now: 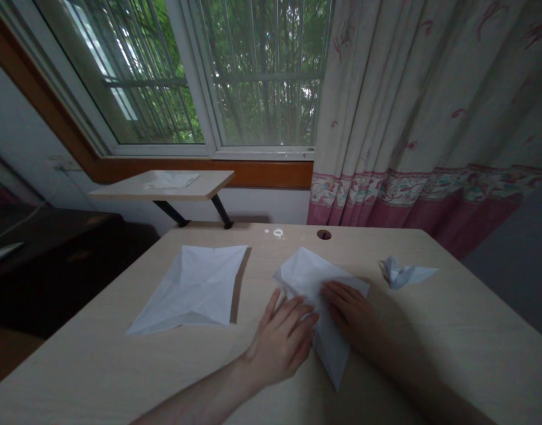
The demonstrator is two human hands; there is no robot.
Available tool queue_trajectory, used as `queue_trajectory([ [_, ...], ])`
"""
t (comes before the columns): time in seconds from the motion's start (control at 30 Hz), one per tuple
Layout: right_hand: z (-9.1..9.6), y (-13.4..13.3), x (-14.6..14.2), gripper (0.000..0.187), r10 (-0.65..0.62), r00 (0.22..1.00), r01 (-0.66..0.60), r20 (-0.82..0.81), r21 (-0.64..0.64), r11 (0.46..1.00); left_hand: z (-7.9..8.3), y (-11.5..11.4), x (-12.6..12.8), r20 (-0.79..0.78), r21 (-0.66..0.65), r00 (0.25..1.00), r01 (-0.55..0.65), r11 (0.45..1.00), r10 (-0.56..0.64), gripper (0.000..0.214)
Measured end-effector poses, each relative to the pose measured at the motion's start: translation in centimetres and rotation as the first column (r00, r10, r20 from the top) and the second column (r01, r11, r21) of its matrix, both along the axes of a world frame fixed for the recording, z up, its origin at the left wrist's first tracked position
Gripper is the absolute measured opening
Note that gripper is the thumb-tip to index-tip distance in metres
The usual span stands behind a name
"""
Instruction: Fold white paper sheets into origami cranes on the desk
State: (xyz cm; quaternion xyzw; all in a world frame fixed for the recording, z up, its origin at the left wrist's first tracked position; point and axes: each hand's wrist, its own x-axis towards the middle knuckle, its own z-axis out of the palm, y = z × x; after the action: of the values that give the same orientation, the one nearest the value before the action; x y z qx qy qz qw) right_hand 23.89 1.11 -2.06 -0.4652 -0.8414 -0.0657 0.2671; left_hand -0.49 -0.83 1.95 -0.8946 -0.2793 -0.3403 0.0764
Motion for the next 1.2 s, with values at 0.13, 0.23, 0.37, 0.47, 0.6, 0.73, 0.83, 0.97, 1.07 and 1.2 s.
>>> queue_trajectory([
  [0.13,-0.9,0.2,0.1,0.043,-0.037,0.999,0.037,0.025,-0.017,0.999,-0.4,-0.1,0.0,-0.020,0.037,1.000,0.012,0.999,-0.011,0.024],
  [0.23,-1.1,0.1,0.0,0.045,-0.044,0.999,0.044,0.026,-0.028,0.999,-0.2,-0.2,0.1,-0.048,0.034,0.999,0.013,0.999,-0.012,0.022],
  [0.37,-1.1,0.0,0.0,0.045,-0.047,0.998,0.048,0.038,-0.028,0.998,0.2,-0.2,0.2,-0.035,0.024,0.999,0.004,1.000,-0.004,0.018],
  [0.47,-1.2,0.1,0.0,0.043,-0.057,0.998,0.058,0.041,-0.028,0.998,0.2,-0.3,0.3,-0.002,0.034,1.000,0.000,0.999,0.000,0.022],
  [0.6,-1.2,0.1,0.0,0.043,-0.060,0.997,0.061,0.053,-0.017,0.998,-0.3,-0.3,0.4,0.020,0.056,1.000,-0.015,0.998,0.014,0.029],
  [0.73,-1.2,0.0,0.0,0.043,-0.071,0.995,0.072,0.075,-0.004,0.997,-0.9,-0.2,0.4,0.007,-0.001,1.000,-0.023,1.000,0.023,0.025],
  [0.83,-1.2,-0.1,0.0,0.042,-0.068,0.994,0.069,0.084,-0.021,0.997,-1.4,-0.3,0.4,-0.010,-0.044,1.000,-0.024,0.999,0.024,0.025],
  [0.97,-1.1,-0.1,0.0,0.042,-0.072,0.993,0.074,0.089,-0.025,0.997,-2.1,-0.7,0.4,-0.083,-0.080,0.994,-0.080,0.994,0.074,0.028],
  [1.07,-0.8,-0.1,0.0,0.042,-0.060,0.995,0.063,0.082,-0.035,0.997,-2.4,-0.8,0.5,-0.130,-0.123,0.983,-0.144,0.982,0.128,0.031],
  [1.2,-0.2,-0.3,0.4,0.040,-0.041,0.997,0.047,0.072,-0.082,0.996,-2.0,-0.6,0.4,-0.183,-0.221,0.966,-0.219,0.950,0.181,0.034],
])
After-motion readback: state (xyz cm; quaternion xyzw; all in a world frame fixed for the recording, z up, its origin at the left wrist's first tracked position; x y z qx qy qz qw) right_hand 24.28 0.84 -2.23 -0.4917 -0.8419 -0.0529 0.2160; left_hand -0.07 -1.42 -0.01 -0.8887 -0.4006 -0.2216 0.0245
